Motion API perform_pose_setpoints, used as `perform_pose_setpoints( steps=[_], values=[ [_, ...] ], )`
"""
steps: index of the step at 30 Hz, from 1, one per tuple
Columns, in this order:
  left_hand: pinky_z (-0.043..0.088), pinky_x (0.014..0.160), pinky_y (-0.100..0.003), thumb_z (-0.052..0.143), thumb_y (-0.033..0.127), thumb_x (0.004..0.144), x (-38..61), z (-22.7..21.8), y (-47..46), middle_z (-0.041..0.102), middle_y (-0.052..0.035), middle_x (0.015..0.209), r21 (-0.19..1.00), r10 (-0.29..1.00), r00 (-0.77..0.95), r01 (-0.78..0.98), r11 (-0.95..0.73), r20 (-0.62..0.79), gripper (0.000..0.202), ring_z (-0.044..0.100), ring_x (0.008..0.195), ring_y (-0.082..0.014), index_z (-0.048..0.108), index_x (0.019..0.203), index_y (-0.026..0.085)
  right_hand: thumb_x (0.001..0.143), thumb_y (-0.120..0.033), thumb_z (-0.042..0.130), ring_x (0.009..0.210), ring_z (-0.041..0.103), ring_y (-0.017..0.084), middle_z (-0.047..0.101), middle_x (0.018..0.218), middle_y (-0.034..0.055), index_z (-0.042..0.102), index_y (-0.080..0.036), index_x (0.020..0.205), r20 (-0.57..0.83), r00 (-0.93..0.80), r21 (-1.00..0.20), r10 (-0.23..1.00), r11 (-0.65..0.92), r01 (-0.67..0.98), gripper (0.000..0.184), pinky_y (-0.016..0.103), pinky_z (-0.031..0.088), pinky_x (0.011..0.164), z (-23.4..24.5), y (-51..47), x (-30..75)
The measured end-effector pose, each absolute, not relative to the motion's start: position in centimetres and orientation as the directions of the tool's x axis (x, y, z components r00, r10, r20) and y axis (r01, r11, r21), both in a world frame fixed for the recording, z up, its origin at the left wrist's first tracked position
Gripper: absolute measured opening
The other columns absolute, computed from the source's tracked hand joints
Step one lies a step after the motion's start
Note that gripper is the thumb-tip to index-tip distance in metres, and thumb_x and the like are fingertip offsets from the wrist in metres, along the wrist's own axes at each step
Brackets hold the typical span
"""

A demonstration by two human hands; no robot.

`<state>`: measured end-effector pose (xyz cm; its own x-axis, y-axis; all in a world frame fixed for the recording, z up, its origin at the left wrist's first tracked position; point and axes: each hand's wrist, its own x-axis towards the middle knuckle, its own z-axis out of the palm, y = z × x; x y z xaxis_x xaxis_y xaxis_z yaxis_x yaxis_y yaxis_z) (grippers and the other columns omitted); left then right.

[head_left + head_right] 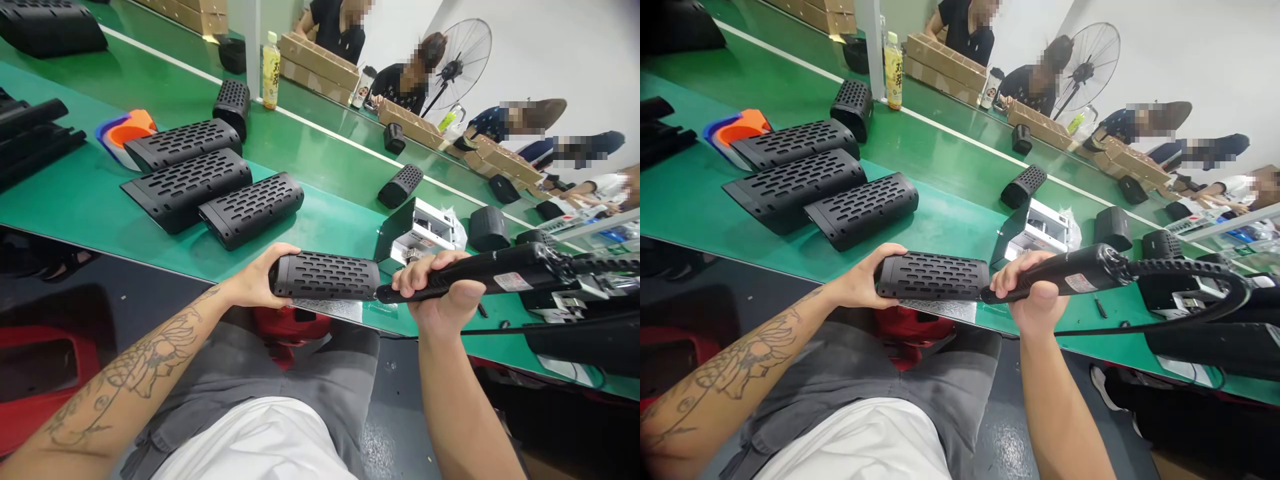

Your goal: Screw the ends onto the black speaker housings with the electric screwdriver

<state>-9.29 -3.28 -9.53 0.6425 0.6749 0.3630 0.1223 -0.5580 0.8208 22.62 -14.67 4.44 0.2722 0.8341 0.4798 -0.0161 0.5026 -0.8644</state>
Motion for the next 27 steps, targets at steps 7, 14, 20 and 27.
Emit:
perform_pose_setpoints(
  steps=[7,14,20,27],
  values=[
    [0.056,0.134,-0.054,0.101,0.035,0.075,-9.3,-9.8,-3.3,0.064,-0.0136,0.164,0.819,0.669,0.640,0.107,-0.564,0.378,0.100,0.068,0.151,-0.0391,0.055,0.163,0.029,0.081,-0.070,0.101,0.043,0.058,0.014,0.064,0.059,-0.0072,0.072,-0.026,0.090,0.489,0.163,-0.864,0.857,0.501,-0.042,0.054,0.033,0.059,0.051,4.0,-14.7,22.4],
    [0.055,0.135,-0.057,0.099,0.034,0.077,-9.2,-10.5,-3.8,0.059,-0.0174,0.168,0.766,0.640,0.637,0.118,-0.632,0.430,0.109,0.065,0.156,-0.0422,0.045,0.171,0.029,0.080,-0.071,0.101,0.045,0.060,0.016,0.064,0.059,-0.0058,0.075,-0.026,0.088,0.462,0.167,-0.879,0.871,0.474,-0.040,0.052,0.036,0.060,0.053,4.3,-15.7,23.0],
    [0.056,0.136,-0.057,0.097,0.035,0.084,-8.7,-10.8,-4.3,0.055,-0.0186,0.173,0.716,0.613,0.634,0.131,-0.685,0.471,0.114,0.062,0.161,-0.0427,0.036,0.180,0.030,0.092,-0.067,0.090,0.048,0.061,0.018,0.062,0.060,-0.0034,0.077,-0.024,0.094,0.590,0.540,-0.794,0.601,0.553,0.252,0.044,0.036,0.056,0.051,6.3,-13.0,28.6],
    [0.052,0.139,-0.062,0.098,0.035,0.085,-8.7,-11.7,-4.6,0.045,-0.0204,0.184,0.706,0.627,0.644,0.186,-0.684,0.438,0.132,0.053,0.170,-0.0458,0.017,0.189,0.033,0.096,-0.060,0.075,0.041,0.053,0.019,0.056,0.051,-0.0052,0.064,-0.029,0.077,0.667,0.621,-0.731,0.410,0.520,0.442,0.038,0.034,0.050,0.042,3.4,-8.0,33.7]
  ],
)
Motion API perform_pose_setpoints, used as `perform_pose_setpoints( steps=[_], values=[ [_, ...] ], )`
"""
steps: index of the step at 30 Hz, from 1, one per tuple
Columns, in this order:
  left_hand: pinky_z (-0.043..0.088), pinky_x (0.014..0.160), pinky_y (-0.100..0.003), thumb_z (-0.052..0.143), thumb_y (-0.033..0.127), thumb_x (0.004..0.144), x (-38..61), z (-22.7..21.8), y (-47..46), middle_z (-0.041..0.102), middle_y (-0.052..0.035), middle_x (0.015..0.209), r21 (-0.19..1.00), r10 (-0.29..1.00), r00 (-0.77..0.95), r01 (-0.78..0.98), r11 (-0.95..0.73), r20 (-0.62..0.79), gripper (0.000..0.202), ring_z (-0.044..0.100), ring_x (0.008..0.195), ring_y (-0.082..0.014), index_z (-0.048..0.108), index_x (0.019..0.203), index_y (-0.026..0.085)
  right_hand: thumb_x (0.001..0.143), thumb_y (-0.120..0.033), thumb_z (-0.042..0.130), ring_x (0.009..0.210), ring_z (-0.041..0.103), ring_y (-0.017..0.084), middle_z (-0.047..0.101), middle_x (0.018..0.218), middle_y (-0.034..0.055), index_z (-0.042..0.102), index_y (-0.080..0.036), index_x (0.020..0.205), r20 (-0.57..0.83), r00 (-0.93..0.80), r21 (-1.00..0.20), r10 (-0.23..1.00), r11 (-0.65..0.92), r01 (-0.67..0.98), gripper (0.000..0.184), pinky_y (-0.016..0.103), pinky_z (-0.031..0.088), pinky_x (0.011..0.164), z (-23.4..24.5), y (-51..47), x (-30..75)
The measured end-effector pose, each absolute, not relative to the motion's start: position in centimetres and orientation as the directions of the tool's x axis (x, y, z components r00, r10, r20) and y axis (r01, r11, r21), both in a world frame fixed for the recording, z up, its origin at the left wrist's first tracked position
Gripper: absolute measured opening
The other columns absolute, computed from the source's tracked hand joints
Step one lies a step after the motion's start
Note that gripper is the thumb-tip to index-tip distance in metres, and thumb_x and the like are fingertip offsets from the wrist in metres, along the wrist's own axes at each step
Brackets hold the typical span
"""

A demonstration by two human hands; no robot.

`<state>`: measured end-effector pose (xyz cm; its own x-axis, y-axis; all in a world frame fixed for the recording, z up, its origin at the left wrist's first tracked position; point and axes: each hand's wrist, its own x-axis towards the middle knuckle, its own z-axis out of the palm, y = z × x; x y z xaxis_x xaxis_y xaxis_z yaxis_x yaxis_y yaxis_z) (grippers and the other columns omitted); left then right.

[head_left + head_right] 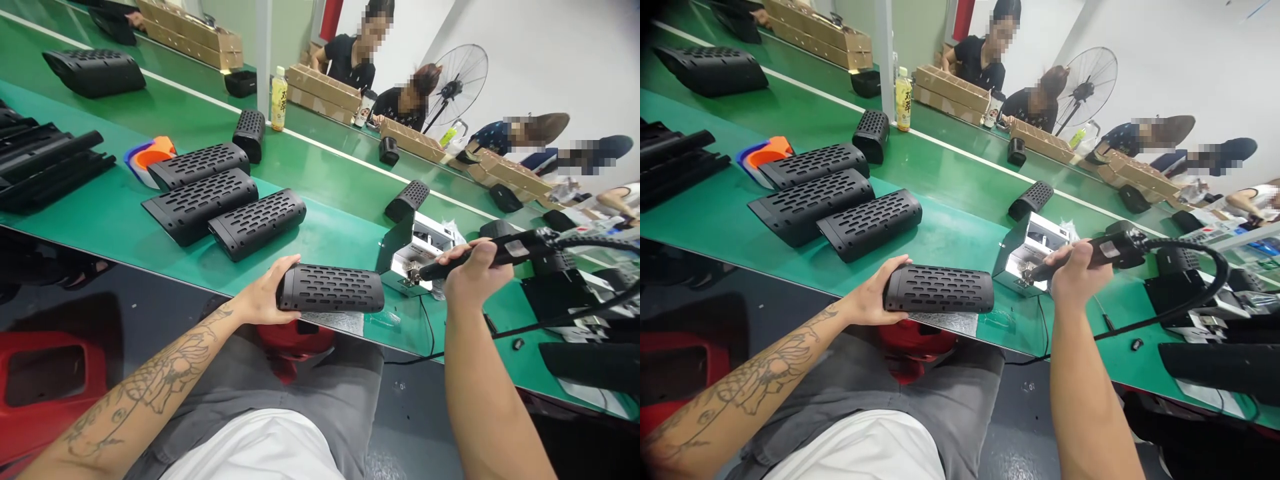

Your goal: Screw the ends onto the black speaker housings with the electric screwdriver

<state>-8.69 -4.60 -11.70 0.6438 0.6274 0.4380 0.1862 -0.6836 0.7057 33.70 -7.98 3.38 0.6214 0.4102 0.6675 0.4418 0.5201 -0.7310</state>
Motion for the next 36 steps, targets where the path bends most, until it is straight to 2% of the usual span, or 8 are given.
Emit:
perform_pose_setpoints(
  steps=[4,6,9,13,15,17,28,36],
  values=[
    [0.050,0.141,-0.063,0.100,0.036,0.085,-8.6,-12.1,-4.6,0.041,-0.0205,0.187,0.694,0.621,0.635,0.180,-0.697,0.459,0.136,0.047,0.174,-0.0467,0.014,0.191,0.034,0.096,-0.068,0.078,0.043,0.057,0.020,0.059,0.053,-0.0029,0.069,-0.026,0.083,0.672,0.585,-0.731,0.454,0.534,0.424,0.044,0.036,0.054,0.043,3.2,-9.5,33.0],
    [0.049,0.141,-0.064,0.100,0.036,0.085,-8.6,-12.1,-4.6,0.040,-0.0209,0.187,0.692,0.617,0.632,0.171,-0.702,0.470,0.137,0.046,0.175,-0.0472,0.014,0.191,0.033,0.097,-0.067,0.081,0.045,0.059,0.020,0.061,0.056,-0.0023,0.073,-0.025,0.088,0.658,0.586,-0.742,0.472,0.540,0.398,0.043,0.035,0.055,0.045,4.2,-10.9,31.7],
    [0.048,0.142,-0.065,0.100,0.035,0.084,-8.5,-12.1,-4.6,0.041,-0.0217,0.187,0.690,0.610,0.631,0.159,-0.706,0.479,0.137,0.046,0.175,-0.0477,0.015,0.191,0.032,0.091,-0.070,0.086,0.044,0.059,0.020,0.061,0.056,-0.0039,0.077,-0.026,0.093,0.607,0.598,-0.771,0.523,0.568,0.287,0.045,0.037,0.057,0.045,6.1,-13.2,28.8],
    [0.048,0.142,-0.064,0.099,0.035,0.086,-8.5,-11.9,-4.7,0.043,-0.0217,0.185,0.689,0.604,0.630,0.147,-0.710,0.488,0.133,0.047,0.174,-0.0468,0.018,0.191,0.031,0.082,-0.083,0.091,0.040,0.061,0.022,0.067,0.057,-0.0022,0.082,-0.028,0.099,0.571,0.359,-0.799,0.739,0.601,0.034,0.058,0.039,0.058,0.042,7.6,-15.2,23.6],
    [0.048,0.142,-0.063,0.098,0.034,0.086,-8.4,-11.8,-4.7,0.043,-0.0212,0.185,0.690,0.606,0.627,0.146,-0.709,0.490,0.131,0.047,0.174,-0.0462,0.019,0.190,0.031,0.084,-0.079,0.093,0.041,0.063,0.022,0.070,0.059,-0.0022,0.082,-0.028,0.100,0.561,0.254,-0.806,0.788,0.590,-0.049,0.055,0.038,0.058,0.042,7.5,-15.3,21.0],
    [0.049,0.141,-0.062,0.099,0.035,0.086,-8.3,-11.7,-4.8,0.044,-0.0209,0.185,0.693,0.607,0.624,0.142,-0.707,0.491,0.131,0.048,0.174,-0.0458,0.020,0.190,0.031,0.086,-0.075,0.094,0.042,0.063,0.021,0.072,0.061,-0.0030,0.081,-0.028,0.101,0.550,0.222,-0.811,0.805,0.579,-0.090,0.051,0.038,0.059,0.045,6.9,-15.0,18.8],
    [0.060,0.132,-0.058,0.103,0.036,0.082,-8.2,-11.2,-4.9,0.050,-0.0204,0.180,0.733,0.637,0.628,0.150,-0.664,0.448,0.133,0.058,0.165,-0.0449,0.024,0.189,0.031,0.085,-0.070,0.098,0.044,0.062,0.017,0.067,0.061,-0.0054,0.072,-0.026,0.093,0.475,0.195,-0.864,0.858,0.497,-0.085,0.052,0.036,0.062,0.050,4.5,-13.1,16.6],
    [0.058,0.133,-0.058,0.102,0.037,0.082,-8.1,-11.2,-4.8,0.054,-0.0190,0.176,0.723,0.627,0.626,0.141,-0.676,0.464,0.129,0.061,0.161,-0.0433,0.027,0.187,0.031,0.085,-0.062,0.102,0.046,0.062,0.015,0.069,0.062,-0.0064,0.075,-0.026,0.092,0.451,0.069,-0.879,0.890,0.457,-0.138,0.046,0.033,0.062,0.054,4.5,-13.3,16.7]
  ],
)
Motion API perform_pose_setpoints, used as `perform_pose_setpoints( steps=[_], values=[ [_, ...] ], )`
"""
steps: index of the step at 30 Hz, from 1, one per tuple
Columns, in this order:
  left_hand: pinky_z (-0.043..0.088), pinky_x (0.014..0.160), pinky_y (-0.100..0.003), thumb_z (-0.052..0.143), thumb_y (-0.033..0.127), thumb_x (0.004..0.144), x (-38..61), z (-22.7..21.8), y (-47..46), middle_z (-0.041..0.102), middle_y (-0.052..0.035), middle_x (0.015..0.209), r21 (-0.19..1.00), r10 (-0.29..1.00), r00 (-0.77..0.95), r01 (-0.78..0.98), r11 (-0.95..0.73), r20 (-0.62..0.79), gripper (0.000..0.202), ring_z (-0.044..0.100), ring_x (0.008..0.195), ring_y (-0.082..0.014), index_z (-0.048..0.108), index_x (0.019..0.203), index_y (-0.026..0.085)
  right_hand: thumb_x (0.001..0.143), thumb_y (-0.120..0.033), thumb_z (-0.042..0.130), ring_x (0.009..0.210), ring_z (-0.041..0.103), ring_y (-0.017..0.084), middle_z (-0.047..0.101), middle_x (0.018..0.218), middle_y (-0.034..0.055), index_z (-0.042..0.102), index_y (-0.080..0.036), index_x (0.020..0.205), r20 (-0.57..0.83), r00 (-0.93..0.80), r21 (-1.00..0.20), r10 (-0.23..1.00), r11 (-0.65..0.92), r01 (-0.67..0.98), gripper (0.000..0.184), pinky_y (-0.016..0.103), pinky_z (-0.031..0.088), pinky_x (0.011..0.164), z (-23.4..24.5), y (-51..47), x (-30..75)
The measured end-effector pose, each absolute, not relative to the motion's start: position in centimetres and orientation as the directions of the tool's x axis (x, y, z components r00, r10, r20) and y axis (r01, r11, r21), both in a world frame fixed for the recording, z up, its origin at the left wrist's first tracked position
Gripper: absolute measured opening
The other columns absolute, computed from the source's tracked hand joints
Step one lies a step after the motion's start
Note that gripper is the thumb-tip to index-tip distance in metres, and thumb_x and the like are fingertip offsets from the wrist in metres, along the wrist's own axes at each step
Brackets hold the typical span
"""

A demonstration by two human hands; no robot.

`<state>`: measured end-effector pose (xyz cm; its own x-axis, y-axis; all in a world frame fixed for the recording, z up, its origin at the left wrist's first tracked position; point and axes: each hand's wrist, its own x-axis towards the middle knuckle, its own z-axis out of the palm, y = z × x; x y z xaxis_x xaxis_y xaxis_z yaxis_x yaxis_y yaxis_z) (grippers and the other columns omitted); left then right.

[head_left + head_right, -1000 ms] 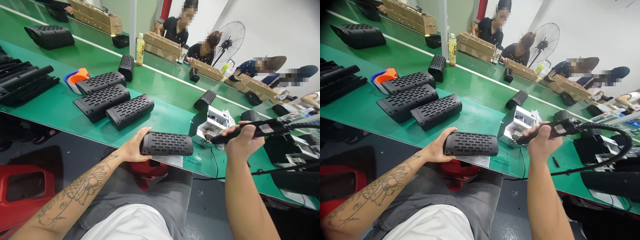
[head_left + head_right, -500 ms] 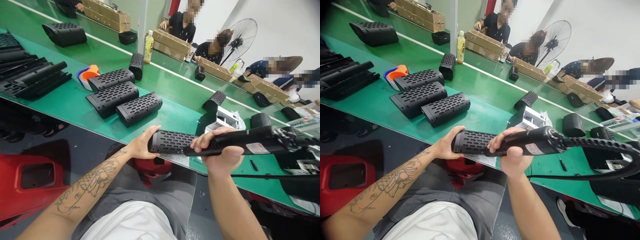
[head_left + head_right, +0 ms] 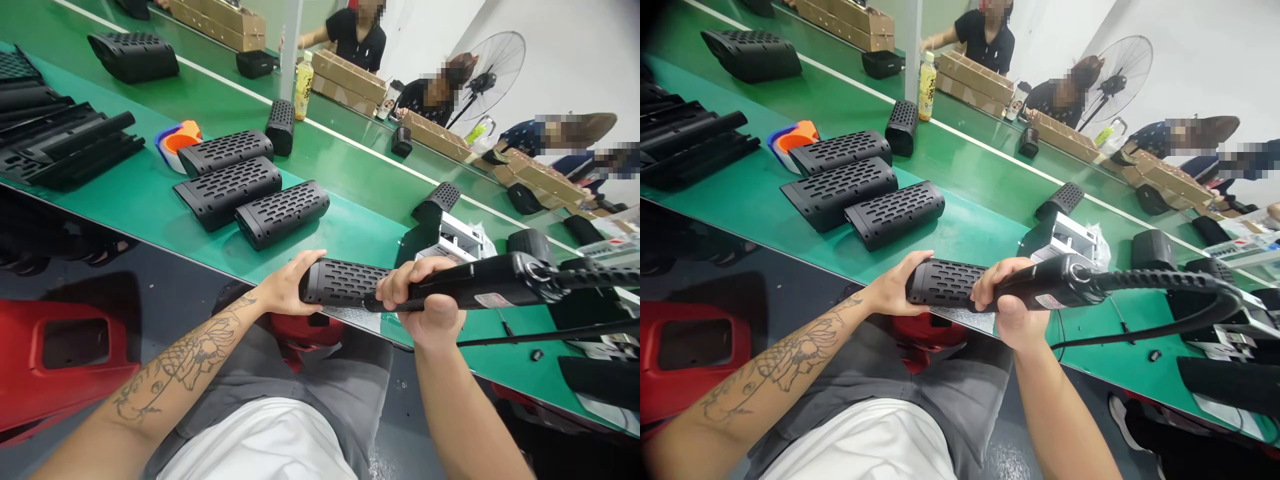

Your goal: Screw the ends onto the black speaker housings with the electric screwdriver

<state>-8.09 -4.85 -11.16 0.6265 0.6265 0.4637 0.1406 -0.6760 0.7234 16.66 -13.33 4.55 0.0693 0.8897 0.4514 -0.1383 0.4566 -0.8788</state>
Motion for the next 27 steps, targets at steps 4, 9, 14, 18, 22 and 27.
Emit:
perform_pose_setpoints(
  steps=[4,9,14,18,22,27],
  values=[
    [0.059,0.132,-0.057,0.101,0.036,0.082,-8.0,-11.1,-4.9,0.052,-0.0198,0.176,0.720,0.633,0.619,0.151,-0.677,0.465,0.127,0.061,0.162,-0.0435,0.027,0.185,0.031,0.085,-0.061,0.102,0.047,0.062,0.015,0.069,0.062,-0.0064,0.074,-0.026,0.092,0.447,0.055,-0.881,0.893,0.450,-0.148,0.046,0.033,0.063,0.056,4.2,-13.4,16.6],
    [0.055,0.135,-0.058,0.100,0.035,0.083,-8.0,-11.0,-4.9,0.054,-0.0204,0.174,0.714,0.627,0.622,0.151,-0.684,0.469,0.123,0.061,0.161,-0.0434,0.028,0.183,0.029,0.082,-0.063,0.104,0.047,0.063,0.016,0.069,0.062,-0.0060,0.073,-0.025,0.091,0.439,0.073,-0.888,0.895,0.445,-0.116,0.049,0.035,0.064,0.056,4.2,-13.8,16.1],
    [0.057,0.134,-0.059,0.099,0.037,0.083,-8.1,-11.1,-4.9,0.056,-0.0194,0.172,0.715,0.649,0.610,0.184,-0.675,0.456,0.118,0.063,0.159,-0.0438,0.034,0.181,0.028,0.087,-0.073,0.095,0.046,0.063,0.017,0.067,0.061,-0.0058,0.076,-0.025,0.095,0.514,0.262,-0.836,0.817,0.545,-0.060,0.052,0.036,0.062,0.053,6.0,-13.2,19.6],
    [0.058,0.133,-0.059,0.098,0.037,0.083,-7.8,-10.9,-5.2,0.057,-0.0192,0.170,0.709,0.648,0.611,0.191,-0.678,0.455,0.115,0.064,0.158,-0.0435,0.036,0.180,0.028,0.099,-0.050,0.088,0.049,0.064,0.020,0.066,0.060,-0.0027,0.077,-0.023,0.094,0.619,0.600,-0.764,0.506,0.565,0.311,0.030,0.034,0.057,0.050,6.5,-10.9,26.9],
    [0.058,0.133,-0.060,0.099,0.036,0.082,-7.0,-10.8,-5.4,0.056,-0.0202,0.171,0.710,0.645,0.613,0.187,-0.679,0.456,0.117,0.062,0.159,-0.0447,0.036,0.180,0.028,0.105,-0.045,0.082,0.051,0.064,0.019,0.067,0.060,-0.0004,0.070,-0.025,0.082,0.721,0.564,-0.686,0.402,0.528,0.501,0.033,0.033,0.055,0.051,4.4,-9.3,32.7],
    [0.058,0.134,-0.060,0.099,0.036,0.083,-6.5,-11.2,-5.5,0.055,-0.0211,0.172,0.697,0.624,0.606,0.153,-0.701,0.493,0.116,0.061,0.161,-0.0447,0.034,0.180,0.027,0.106,-0.042,0.077,0.051,0.065,0.018,0.065,0.061,-0.0012,0.073,-0.022,0.086,0.687,0.563,-0.719,0.460,0.542,0.435,0.029,0.034,0.058,0.054,3.2,-10.5,32.7]
  ],
)
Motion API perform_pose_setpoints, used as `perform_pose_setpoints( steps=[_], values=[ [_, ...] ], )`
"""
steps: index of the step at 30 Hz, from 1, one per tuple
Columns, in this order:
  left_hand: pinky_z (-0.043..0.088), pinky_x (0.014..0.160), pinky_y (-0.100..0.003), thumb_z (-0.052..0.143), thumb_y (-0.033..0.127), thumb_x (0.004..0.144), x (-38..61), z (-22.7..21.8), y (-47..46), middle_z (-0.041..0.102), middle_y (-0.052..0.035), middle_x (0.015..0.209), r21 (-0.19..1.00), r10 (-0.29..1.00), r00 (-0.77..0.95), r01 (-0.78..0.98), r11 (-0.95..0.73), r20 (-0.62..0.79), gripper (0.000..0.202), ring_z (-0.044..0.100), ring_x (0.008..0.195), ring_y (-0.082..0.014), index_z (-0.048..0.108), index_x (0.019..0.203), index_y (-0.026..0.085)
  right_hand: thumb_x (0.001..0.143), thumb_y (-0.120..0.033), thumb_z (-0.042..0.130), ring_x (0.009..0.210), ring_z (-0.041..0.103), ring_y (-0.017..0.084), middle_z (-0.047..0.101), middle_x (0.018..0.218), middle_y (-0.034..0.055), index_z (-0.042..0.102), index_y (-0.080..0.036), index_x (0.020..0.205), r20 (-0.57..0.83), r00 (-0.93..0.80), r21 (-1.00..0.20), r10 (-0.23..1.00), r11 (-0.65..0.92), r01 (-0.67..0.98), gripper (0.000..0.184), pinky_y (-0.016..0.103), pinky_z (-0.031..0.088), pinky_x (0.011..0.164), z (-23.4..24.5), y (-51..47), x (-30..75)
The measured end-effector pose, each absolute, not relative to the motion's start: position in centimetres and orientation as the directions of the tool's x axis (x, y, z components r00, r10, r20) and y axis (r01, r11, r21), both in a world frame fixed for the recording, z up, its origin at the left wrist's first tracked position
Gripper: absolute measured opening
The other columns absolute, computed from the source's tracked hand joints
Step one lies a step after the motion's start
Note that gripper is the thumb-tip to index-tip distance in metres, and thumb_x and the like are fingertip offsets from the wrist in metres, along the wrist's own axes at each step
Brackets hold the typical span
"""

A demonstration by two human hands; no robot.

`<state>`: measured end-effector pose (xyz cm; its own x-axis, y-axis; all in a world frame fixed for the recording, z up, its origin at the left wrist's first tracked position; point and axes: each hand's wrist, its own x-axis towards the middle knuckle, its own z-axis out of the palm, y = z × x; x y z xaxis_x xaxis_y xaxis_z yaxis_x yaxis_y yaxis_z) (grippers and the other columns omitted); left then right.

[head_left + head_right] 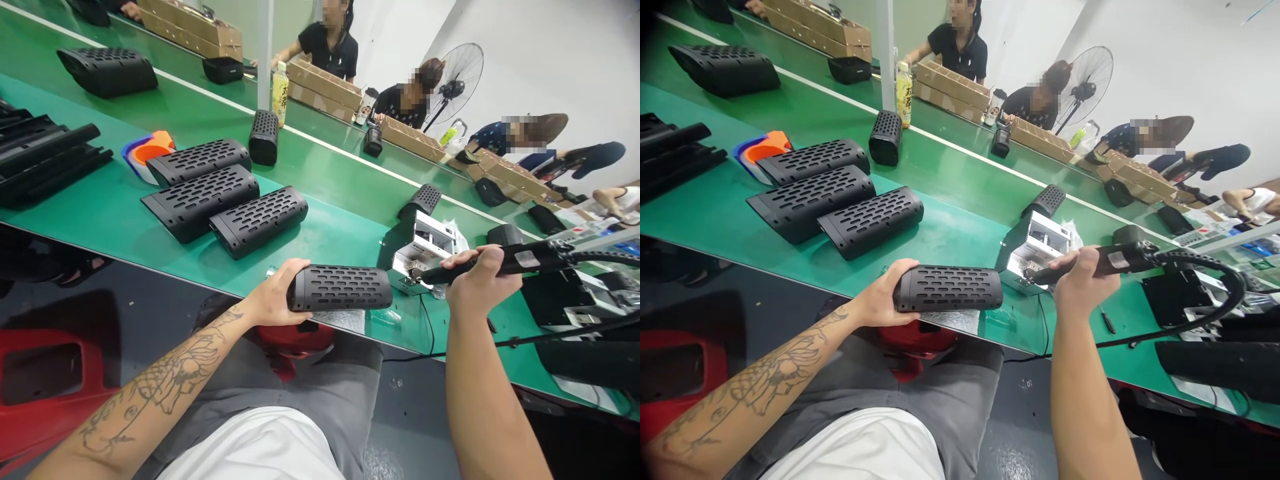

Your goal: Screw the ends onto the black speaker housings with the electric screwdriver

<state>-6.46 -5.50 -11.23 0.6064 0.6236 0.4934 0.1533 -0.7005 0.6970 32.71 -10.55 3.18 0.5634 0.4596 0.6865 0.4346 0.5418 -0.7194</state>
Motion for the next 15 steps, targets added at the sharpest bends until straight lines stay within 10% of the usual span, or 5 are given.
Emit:
perform_pose_setpoints(
  steps=[6,15],
  values=[
    [0.056,0.136,-0.061,0.100,0.039,0.084,-6.4,-11.5,-5.6,0.053,-0.0217,0.174,0.716,0.639,0.609,0.159,-0.680,0.471,0.117,0.059,0.164,-0.0446,0.034,0.179,0.026,0.092,-0.048,0.085,0.045,0.058,0.022,0.063,0.057,-0.0001,0.082,-0.026,0.088,0.593,0.632,-0.773,0.499,0.574,0.272,0.022,0.040,0.055,0.046,7.1,-13.5,26.7],
    [0.057,0.134,-0.063,0.105,0.039,0.078,-5.9,-11.1,-5.6,0.057,-0.0194,0.172,0.757,0.659,0.601,0.131,-0.640,0.452,0.122,0.062,0.161,-0.0449,0.037,0.179,0.030,0.090,-0.080,0.090,0.039,0.058,0.020,0.067,0.059,-0.0043,0.078,-0.033,0.099,0.600,0.171,-0.789,0.781,0.614,-0.037,0.050,0.041,0.059,0.045,7.1,-13.9,12.7]
  ],
)
